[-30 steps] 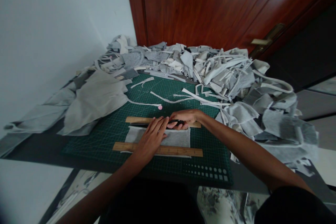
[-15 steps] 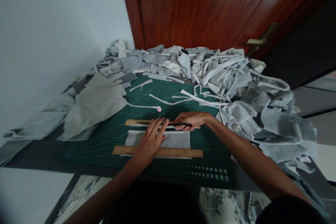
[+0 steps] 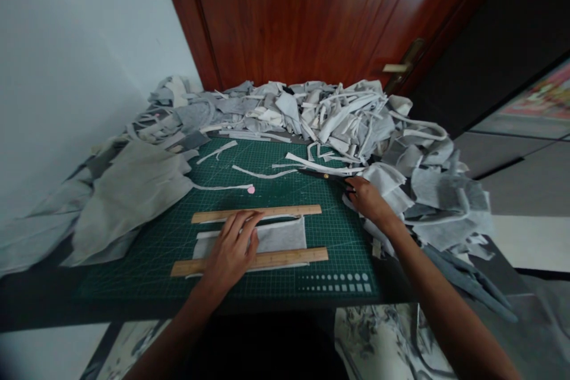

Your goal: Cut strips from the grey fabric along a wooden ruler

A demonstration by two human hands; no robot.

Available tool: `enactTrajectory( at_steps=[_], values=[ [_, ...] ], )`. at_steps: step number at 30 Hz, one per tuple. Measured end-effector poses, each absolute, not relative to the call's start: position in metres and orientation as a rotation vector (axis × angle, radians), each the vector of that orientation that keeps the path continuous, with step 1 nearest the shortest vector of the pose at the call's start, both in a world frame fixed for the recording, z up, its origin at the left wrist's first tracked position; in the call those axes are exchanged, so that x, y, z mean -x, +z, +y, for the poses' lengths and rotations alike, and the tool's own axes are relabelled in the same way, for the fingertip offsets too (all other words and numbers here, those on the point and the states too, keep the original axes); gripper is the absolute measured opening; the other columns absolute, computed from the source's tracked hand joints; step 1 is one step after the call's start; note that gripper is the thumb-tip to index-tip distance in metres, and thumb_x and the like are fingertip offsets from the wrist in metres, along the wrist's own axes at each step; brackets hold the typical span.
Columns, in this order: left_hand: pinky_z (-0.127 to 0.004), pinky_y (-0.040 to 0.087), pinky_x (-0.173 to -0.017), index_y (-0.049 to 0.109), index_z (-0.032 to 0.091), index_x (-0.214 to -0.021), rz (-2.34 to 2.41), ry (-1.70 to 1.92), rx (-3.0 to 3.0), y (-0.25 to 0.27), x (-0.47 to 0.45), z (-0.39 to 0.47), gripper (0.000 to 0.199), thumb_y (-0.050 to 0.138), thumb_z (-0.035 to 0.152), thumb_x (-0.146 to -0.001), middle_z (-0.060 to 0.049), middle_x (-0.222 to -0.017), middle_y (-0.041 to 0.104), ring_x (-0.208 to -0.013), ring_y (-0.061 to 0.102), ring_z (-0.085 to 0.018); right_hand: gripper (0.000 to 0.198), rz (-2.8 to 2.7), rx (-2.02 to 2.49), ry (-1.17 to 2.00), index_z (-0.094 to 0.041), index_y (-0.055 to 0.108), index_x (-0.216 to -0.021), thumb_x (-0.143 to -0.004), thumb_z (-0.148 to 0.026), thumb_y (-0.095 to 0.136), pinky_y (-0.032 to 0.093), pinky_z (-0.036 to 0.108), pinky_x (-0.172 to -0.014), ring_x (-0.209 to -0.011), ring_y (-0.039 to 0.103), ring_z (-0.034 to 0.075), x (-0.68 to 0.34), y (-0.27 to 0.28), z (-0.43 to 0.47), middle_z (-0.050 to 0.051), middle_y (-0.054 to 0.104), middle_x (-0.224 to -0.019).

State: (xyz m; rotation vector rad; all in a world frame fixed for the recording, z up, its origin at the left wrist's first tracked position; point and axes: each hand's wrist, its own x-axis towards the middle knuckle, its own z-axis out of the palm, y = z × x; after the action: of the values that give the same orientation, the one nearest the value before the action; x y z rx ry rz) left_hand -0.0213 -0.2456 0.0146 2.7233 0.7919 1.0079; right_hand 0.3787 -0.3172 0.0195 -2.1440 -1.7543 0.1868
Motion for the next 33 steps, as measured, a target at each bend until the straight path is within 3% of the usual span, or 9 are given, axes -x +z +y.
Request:
enactTrajectory(
  at_steps=[5, 10, 15, 21, 28, 33],
  values=[
    [-0.044, 0.055, -0.107, 0.055, 0.02, -0.145, 0.764, 1.002, -2.743, 0.013, 0.021, -0.245, 0.048, 0.048, 0.003, -0.1, -0.009, -0.126, 0.067, -0.12, 0.062, -0.026, 0.04, -1.796, 2.133, 0.108, -0.013, 0.072, -0.12, -0.083, -0.014, 0.057, 0.052, 0.053, -0.107, -0.111, 0.066, 0.035, -0.41, 0.011, -0.321, 0.02, 0.07, -0.113],
    [-0.042, 0.055, -0.104, 0.061, 0.019, -0.135, 0.717, 0.966, -2.772, 0.011, 0.022, -0.242, 0.041, 0.047, 0.004, -0.1, -0.009, -0.12, 0.069, -0.115, 0.064, -0.025, 0.03, -1.844, 1.775, -0.091, -0.02, 0.072, -0.122, -0.098, -0.022, 0.054, 0.055, 0.053, -0.103, -0.11, 0.067, 0.032, -0.369, 0.029, -0.32, 0.015, 0.071, -0.115],
    [-0.041, 0.057, -0.093, 0.069, 0.02, -0.114, 0.656, 0.842, -2.881, 0.012, 0.025, -0.241, 0.032, 0.048, 0.004, -0.097, -0.006, -0.104, 0.072, -0.103, 0.067, -0.025, 0.032, -2.088, 1.547, 0.102, -0.023, 0.067, -0.134, -0.104, -0.031, 0.06, 0.053, 0.052, -0.107, -0.121, 0.063, 0.03, -0.29, 0.03, -0.303, 0.014, 0.066, -0.127],
    [-0.039, 0.056, -0.092, 0.07, 0.021, -0.113, 0.694, 0.862, -2.876, 0.008, 0.046, -0.255, 0.031, 0.046, 0.006, -0.1, -0.005, -0.103, 0.073, -0.099, 0.066, -0.024, 0.03, -2.282, 1.504, 0.198, -0.016, 0.067, -0.133, -0.106, -0.027, 0.059, 0.053, 0.046, -0.105, -0.118, 0.062, 0.028, -0.262, 0.012, -0.279, 0.014, 0.065, -0.122],
    [-0.039, 0.054, -0.097, 0.069, 0.022, -0.121, 0.805, 0.918, -2.817, -0.004, 0.075, -0.276, 0.028, 0.044, 0.019, -0.109, -0.005, -0.113, 0.075, -0.105, 0.068, -0.023, 0.023, -2.39, 1.502, 0.158, -0.016, 0.07, -0.123, -0.103, -0.024, 0.062, 0.053, 0.04, -0.097, -0.106, 0.064, 0.025, -0.263, 0.016, -0.269, 0.012, 0.066, -0.114],
    [-0.039, 0.054, -0.101, 0.068, 0.023, -0.126, 0.785, 0.908, -2.773, -0.004, 0.08, -0.283, 0.028, 0.044, 0.026, -0.112, -0.006, -0.12, 0.073, -0.112, 0.067, -0.023, 0.024, -2.306, 1.565, 0.177, -0.016, 0.068, -0.109, -0.086, -0.017, 0.072, 0.053, 0.036, -0.09, -0.101, 0.063, 0.025, -0.266, 0.02, -0.265, 0.01, 0.067, -0.107]
  ],
)
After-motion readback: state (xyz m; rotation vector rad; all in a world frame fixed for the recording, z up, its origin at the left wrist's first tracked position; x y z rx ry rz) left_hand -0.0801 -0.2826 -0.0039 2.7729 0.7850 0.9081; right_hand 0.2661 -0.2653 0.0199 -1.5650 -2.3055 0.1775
